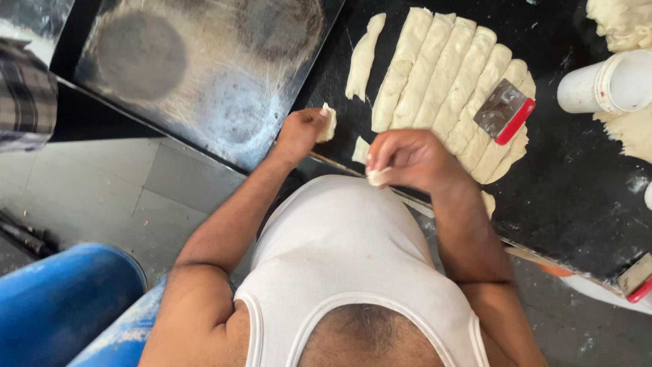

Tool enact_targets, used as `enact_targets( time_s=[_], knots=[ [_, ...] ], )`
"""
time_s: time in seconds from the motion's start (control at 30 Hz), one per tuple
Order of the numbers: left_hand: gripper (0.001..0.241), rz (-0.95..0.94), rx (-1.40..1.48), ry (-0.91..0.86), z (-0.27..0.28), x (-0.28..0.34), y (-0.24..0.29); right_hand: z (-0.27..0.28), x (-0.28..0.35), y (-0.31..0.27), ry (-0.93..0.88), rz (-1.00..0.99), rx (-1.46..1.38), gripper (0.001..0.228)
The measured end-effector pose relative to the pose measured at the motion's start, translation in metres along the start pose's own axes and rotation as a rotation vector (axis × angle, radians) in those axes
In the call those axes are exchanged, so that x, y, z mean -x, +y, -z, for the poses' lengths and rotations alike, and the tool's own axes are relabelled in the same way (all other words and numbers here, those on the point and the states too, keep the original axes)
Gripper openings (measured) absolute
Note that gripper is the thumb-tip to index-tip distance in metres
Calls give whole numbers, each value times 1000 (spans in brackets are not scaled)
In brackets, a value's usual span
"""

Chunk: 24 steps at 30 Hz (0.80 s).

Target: The person uses a bench scraper to cut a large sheet of dough into strips on a black countertop. They then pick up individual strips, roll them into small balls, and place them onto a metal baking tray. The process is repeated continuously as the person works through the dough.

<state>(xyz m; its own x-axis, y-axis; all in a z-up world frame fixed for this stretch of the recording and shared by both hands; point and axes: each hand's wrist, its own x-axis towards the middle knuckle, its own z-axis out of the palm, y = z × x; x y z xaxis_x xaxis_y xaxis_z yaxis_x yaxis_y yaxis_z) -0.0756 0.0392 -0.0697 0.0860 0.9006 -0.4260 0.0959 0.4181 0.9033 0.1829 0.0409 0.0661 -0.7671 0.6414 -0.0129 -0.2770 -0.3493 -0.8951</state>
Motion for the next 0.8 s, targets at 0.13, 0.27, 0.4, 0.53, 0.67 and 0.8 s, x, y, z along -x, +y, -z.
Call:
enact_targets(
  time_s=[0.13,0.27,0.4,0.53,0.67,0.8],
  knots=[
    [50,-316,-232,110,-7,33,32,64,-37,34,275,-31,-264,32],
    [65,-427,-525,144,-16,54,78,52,-40,84,485,258,1162,26],
    [71,-598,-613,211,-21,62,88,15,-44,62,664,-171,681,22],
    [70,-635,-642,199,-13,55,88,-5,-67,25,653,-184,953,19],
    [49,-316,-357,86,-1,36,77,-19,-73,23,604,26,1123,11],
    [33,127,411,-99,6,17,67,-28,-63,35,320,552,1654,26]
  ],
)
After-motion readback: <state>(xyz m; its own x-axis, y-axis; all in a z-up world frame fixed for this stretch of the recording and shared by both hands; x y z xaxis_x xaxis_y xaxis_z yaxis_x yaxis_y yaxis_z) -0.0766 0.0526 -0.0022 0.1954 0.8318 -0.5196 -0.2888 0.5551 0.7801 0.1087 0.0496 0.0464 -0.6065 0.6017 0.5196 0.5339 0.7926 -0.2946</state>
